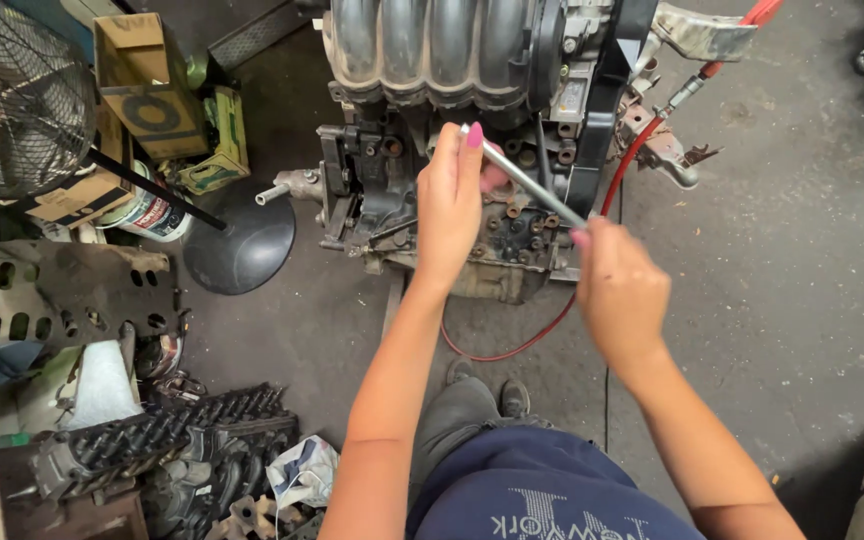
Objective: Using a socket extension to work on various parts of an engine block
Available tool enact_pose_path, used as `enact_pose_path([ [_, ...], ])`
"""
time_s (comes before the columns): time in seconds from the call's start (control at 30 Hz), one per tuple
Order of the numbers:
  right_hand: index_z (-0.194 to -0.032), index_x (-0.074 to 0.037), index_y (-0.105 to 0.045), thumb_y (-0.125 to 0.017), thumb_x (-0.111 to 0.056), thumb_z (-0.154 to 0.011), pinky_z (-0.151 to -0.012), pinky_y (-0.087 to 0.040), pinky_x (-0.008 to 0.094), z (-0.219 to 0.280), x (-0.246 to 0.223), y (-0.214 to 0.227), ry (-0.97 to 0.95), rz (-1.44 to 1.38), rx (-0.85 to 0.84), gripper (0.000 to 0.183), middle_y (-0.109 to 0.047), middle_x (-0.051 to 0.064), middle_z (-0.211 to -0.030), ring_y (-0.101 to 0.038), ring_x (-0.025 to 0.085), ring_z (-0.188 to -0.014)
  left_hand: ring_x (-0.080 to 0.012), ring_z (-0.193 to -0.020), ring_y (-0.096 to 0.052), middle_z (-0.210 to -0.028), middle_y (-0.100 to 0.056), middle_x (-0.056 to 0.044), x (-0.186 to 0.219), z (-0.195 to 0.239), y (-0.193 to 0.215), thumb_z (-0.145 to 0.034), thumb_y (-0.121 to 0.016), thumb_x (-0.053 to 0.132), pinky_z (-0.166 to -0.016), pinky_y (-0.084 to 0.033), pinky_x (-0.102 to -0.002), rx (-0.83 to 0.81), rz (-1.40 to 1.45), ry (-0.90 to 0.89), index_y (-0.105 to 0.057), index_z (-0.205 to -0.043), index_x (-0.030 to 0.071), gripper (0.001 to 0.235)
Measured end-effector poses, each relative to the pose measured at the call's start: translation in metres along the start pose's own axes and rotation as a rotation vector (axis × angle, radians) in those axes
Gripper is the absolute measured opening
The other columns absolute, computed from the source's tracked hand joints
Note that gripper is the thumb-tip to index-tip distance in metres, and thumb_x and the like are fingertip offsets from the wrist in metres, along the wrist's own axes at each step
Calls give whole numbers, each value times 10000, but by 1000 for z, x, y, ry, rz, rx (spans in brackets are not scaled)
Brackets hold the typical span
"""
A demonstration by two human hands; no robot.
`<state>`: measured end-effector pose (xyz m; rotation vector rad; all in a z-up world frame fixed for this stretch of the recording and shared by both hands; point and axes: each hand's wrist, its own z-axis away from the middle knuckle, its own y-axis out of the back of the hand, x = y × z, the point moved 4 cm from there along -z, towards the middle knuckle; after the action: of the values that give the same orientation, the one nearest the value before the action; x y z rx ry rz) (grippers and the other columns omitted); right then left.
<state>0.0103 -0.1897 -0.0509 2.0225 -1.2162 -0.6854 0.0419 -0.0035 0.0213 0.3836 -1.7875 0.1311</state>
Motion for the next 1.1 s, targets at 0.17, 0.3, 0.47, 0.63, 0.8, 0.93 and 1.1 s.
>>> enact_pose_path([
  [0.17, -1008, -80, -491, -394, -203, -1067, -471, -477, 369, 1, -38, -13, -282, -689, -285, 167, -628, 13, -694, -596, 226, -506, -197, -643, -733, -656, -539, -20, 14, -10, -23, -985, -258, 444, -589, -575, -276, -20, 116, 53, -467, -878, 93, 422],
  [0.3, -814, -62, -380, -313, -211, -1060, -449, -538, 275, -4, -49, -24, -488, -1250, -461, 296, -607, 117, -545, -608, 200, -433, -32, -511, -232, -684, -318, 60, 14, -10, -53, -950, -278, 567, -420, -214, -215, 124, 364, 158, -396, -812, 173, 434],
  [0.47, -780, -86, -372, -421, -277, -1032, -401, -254, 249, 22, -34, -88, -762, -1988, -394, 320, -329, 31, -617, -299, 126, -455, -73, -512, -282, -578, -321, 58, 29, -13, -62, -946, -227, 565, -486, -266, -276, 125, 198, 48, -348, -699, 169, 483],
  [0.63, -731, -180, -402, -487, -143, -941, -449, -157, 223, 45, -57, -128, -997, -2075, -16, 229, -243, -51, -587, -220, 52, -519, -34, -413, -202, -503, -223, 97, 25, -17, -78, -926, -193, 635, -358, -145, -227, -85, 41, -156, -347, -644, 192, 548],
  [0.8, -820, -103, -506, -482, -170, -979, -569, -289, 330, 36, -49, -115, -599, -1571, -58, 174, -405, 53, -688, -385, 200, -630, -380, -439, -423, -439, -450, -105, 21, -20, -84, -922, -234, 512, -516, -356, -428, -366, -361, -202, -359, -721, 79, 494],
  [0.93, -873, -58, -568, -479, -187, -1001, -641, -369, 393, 22, -31, -106, -376, -1250, -64, 203, -502, 113, -750, -485, 287, -697, -498, -660, -622, -537, -555, -228, 16, -31, -78, -934, -274, 552, -563, -505, -503, -368, -230, -292, -453, -732, 83, 542],
  [1.1, -1118, -62, -706, -544, -502, -955, -846, -542, 400, 17, 26, -54, 359, -100, 260, 496, -638, 109, -1084, -638, 272, -953, -154, -484, -620, -483, -599, 28, 13, -41, -83, -853, -337, 577, -571, -517, -281, -1108, -51, -118, -488, -631, 191, 470],
])
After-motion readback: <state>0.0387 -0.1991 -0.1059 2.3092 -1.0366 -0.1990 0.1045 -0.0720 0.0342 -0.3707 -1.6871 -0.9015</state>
